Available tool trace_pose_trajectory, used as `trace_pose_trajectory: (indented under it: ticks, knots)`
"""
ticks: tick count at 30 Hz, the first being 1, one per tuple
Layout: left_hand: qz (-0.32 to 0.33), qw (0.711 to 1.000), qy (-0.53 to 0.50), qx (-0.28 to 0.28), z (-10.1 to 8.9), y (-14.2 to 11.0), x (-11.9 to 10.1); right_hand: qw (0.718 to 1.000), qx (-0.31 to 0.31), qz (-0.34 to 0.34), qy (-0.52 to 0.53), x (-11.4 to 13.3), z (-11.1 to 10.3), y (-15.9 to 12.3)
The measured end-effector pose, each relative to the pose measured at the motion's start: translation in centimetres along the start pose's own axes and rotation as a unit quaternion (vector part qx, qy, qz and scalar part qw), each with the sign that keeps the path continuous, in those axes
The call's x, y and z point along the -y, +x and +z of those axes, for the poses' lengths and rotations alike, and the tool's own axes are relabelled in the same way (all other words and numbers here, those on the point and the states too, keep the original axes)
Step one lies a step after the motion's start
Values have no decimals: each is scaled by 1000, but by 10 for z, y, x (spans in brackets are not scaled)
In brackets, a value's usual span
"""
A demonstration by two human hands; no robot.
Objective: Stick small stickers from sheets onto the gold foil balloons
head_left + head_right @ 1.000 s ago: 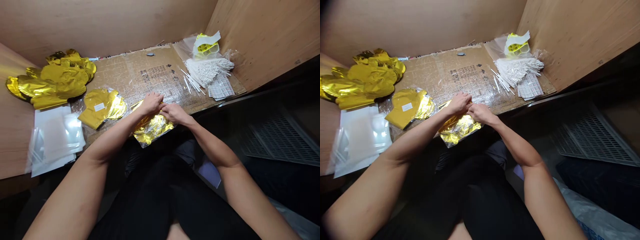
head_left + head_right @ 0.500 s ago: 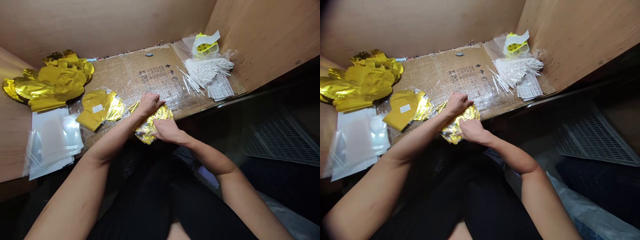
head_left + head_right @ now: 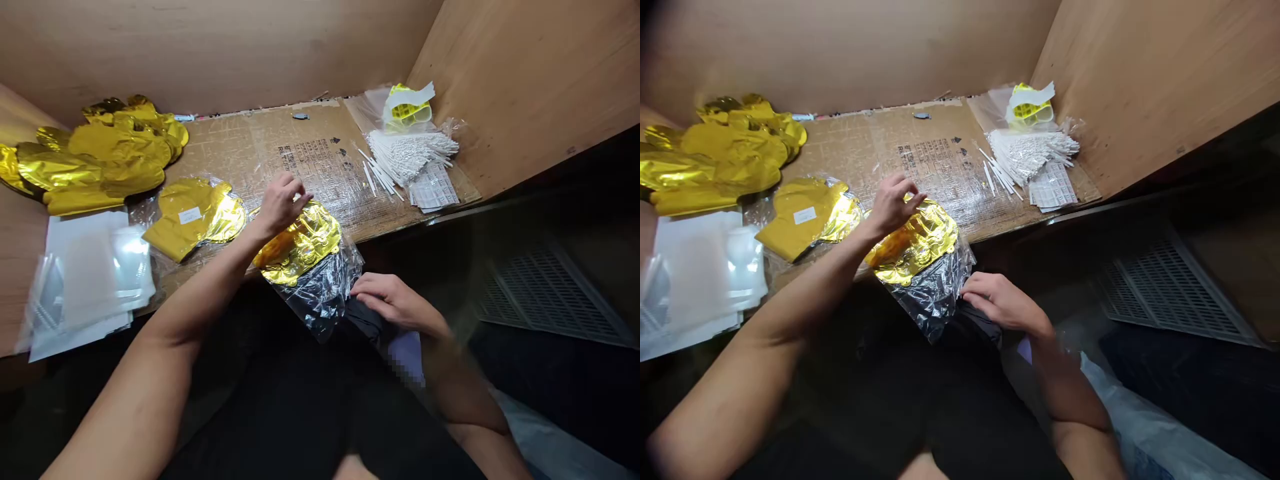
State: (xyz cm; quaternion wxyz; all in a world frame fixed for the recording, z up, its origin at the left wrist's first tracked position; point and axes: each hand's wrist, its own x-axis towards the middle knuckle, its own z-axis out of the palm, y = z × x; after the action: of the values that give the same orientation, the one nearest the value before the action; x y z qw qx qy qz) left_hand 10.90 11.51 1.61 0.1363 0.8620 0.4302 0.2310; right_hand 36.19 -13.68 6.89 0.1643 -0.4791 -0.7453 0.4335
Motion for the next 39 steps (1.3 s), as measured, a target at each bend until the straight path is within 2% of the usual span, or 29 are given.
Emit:
trace_pose_trajectory:
  ticks: [1,3,5,8,11,13,15,17,19,20,22,23,24,26,29,31,32,34,35,37,38,39]
  knots:
    - [11,999,-2,36,-8,-15,-2,1000,-16,11,23,3,1,1]
    - [22,993,11,112,-18,-46,-3,998,-3,35,48,3,6,5]
    - [6,988,17,155,-20,-71,0,994,9,75,75,-5,19,11]
    - [-18,988,-18,150,-11,-87,8,972,-42,162,166,-22,47,22]
    - [-21,992,-40,122,-5,-87,13,924,-93,223,295,-30,74,25]
    - [-32,991,-53,114,-6,-84,12,900,-137,226,345,-28,87,23]
    - [-57,989,-85,111,-10,-82,9,893,-176,205,360,-23,95,20]
    - [-88,981,-138,106,-16,-80,6,902,-211,183,329,-16,99,19]
    - [-118,971,-186,94,-22,-77,2,931,-218,175,237,-10,98,20]
    - [-131,966,-204,86,-24,-76,0,948,-195,173,180,-8,97,21]
    - [-149,960,-225,79,-28,-73,-3,976,-105,167,87,-5,95,26]
    - [-152,958,-228,86,-29,-72,-4,982,-69,162,63,-5,96,29]
    - [-149,957,-226,102,-30,-72,-3,985,-62,155,47,-6,97,32]
    - [-122,964,-195,131,-30,-70,0,980,-133,145,21,-11,103,39]
    - [-59,990,-91,95,-29,-69,10,959,-237,153,41,-22,115,51]
    - [-47,997,-20,64,-29,-69,17,938,-272,167,138,-28,120,60]
    - [-52,996,9,66,-29,-69,18,917,-296,169,209,-30,121,64]
    - [-76,991,55,93,-29,-72,17,849,-345,160,366,-31,120,72]
    - [-91,988,73,105,-30,-74,15,809,-351,158,445,-31,117,75]
    - [-119,981,99,116,-32,-78,8,740,-307,176,572,-30,109,79]
    - [-132,979,108,115,-33,-80,4,722,-266,192,609,-29,105,79]
    - [-140,977,115,111,-34,-81,0,719,-228,208,622,-29,100,79]
